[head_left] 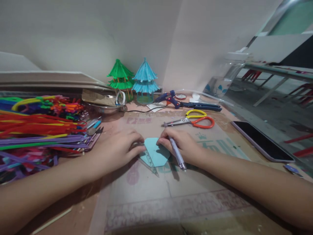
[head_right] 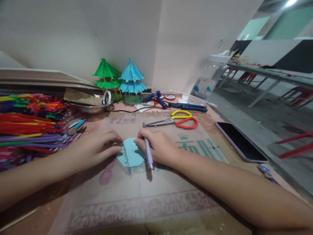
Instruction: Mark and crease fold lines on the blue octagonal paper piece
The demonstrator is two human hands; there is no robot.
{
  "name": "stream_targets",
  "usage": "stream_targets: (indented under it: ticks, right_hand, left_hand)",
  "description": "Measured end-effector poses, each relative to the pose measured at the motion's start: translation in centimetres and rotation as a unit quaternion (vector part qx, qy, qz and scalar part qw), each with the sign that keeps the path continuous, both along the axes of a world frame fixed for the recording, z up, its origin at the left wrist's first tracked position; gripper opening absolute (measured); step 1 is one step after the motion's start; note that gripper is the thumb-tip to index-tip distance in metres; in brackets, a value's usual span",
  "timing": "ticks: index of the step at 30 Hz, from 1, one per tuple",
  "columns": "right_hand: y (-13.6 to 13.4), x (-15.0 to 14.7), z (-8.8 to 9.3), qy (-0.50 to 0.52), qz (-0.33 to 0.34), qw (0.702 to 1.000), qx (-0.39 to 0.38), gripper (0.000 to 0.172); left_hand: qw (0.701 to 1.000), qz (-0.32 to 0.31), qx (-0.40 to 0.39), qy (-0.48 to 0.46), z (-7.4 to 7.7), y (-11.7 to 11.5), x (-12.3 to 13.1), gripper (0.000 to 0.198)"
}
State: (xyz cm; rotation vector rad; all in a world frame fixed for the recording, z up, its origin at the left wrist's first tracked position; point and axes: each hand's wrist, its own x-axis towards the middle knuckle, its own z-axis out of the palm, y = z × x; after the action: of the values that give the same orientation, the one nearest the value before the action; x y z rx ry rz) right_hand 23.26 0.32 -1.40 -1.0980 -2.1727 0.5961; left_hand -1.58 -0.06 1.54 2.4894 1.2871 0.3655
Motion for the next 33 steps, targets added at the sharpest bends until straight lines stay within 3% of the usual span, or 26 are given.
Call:
stream_targets:
  ticks: [4,6,15,25,33]
  right_hand:
    - [-0.1,0.0,0.2,0.010,-0.002,1.000,-0.013,0.016]
    - [-0.1,0.0,0.3,0.008,-0.007,1.000,-0.019,0.015]
    - [0.0,0.2,0.1,0.005,-0.032,0.999,-0.012,0.017]
    - [-0.3,0.2,0.6,0.001,-0.031,1.000,-0.006,0.018]
    - [-0.1,0.1,0.4,0.010,-0.024,1.000,0.000,0.018]
  left_hand:
    - [0.997,-0.023,0.032,0.060,0.2,-1.0,0.1,0.068]
    - [0.997,-0.030,0.029,0.066,0.1,-1.1,0.3,0.074]
    - [0.993,-0.047,0.104,0.038,-1.2,0.5,-0.2,0.041]
    - [0.993,-0.045,0.099,0.056,-1.0,0.0,0.0,0.032]
    - [0.990,-0.044,0.127,0.049,-1.6,1.5,0.1,0.023]
